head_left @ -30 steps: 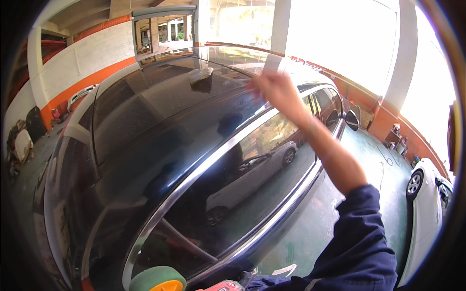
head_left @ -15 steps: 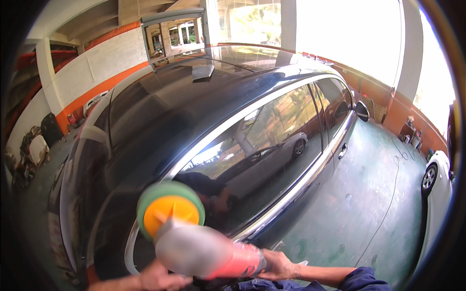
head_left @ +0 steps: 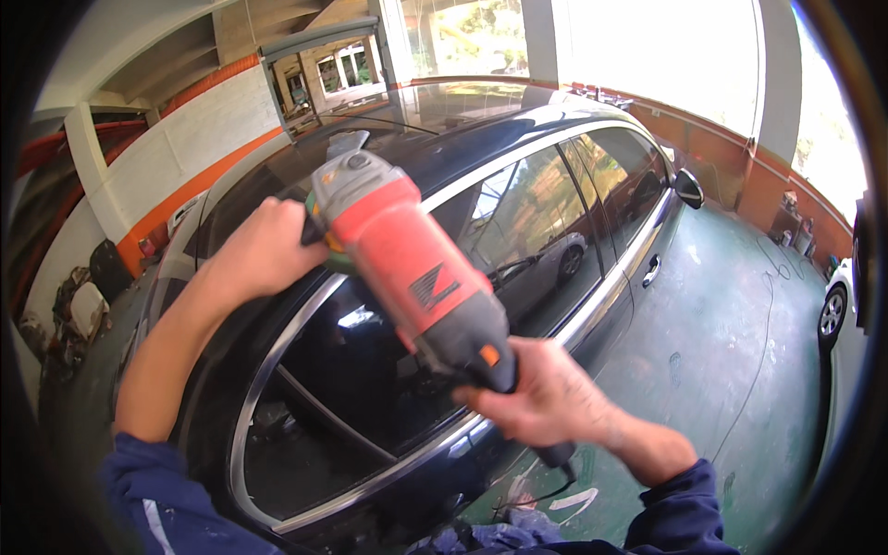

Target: The person uses a power buffer to polish the rear and side panels of a black car. They move the tool across the trunk, rear quarter panel, and roof, then briefly wipe the surface with a cloth before resuming buffing.

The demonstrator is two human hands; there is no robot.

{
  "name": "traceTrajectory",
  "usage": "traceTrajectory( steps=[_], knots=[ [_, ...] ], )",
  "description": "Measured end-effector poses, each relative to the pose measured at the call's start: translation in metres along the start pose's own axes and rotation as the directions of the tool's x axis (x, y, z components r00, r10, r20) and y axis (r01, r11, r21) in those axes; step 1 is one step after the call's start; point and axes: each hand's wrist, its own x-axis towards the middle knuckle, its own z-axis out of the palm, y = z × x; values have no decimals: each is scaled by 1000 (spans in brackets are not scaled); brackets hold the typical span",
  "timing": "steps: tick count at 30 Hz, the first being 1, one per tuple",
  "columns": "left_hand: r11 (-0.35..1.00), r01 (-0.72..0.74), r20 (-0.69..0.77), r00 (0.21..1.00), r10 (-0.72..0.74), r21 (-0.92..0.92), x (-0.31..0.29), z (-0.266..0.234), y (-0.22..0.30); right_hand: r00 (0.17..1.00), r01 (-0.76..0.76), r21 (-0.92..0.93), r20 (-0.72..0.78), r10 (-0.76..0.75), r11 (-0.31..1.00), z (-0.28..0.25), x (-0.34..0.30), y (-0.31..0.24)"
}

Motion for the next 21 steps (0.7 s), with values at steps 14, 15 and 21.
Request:
traceTrajectory(
  steps=[14, 15, 21],
  knots=[
    [996, -90, 179, 979, 93, -23, 202, 10, 59, 962, -134, 29, -234, 138, 990, -127, 51, -17],
    [994, -104, 180, 978, 105, -15, 200, 7, 59, 968, -114, 39, -219, 120, 993, -128, 50, -15],
    [996, 16, 159, 987, -2, -85, 142, -12, 48, 984, -120, 44, -131, 124, 992, -93, 44, -25]
  ],
)
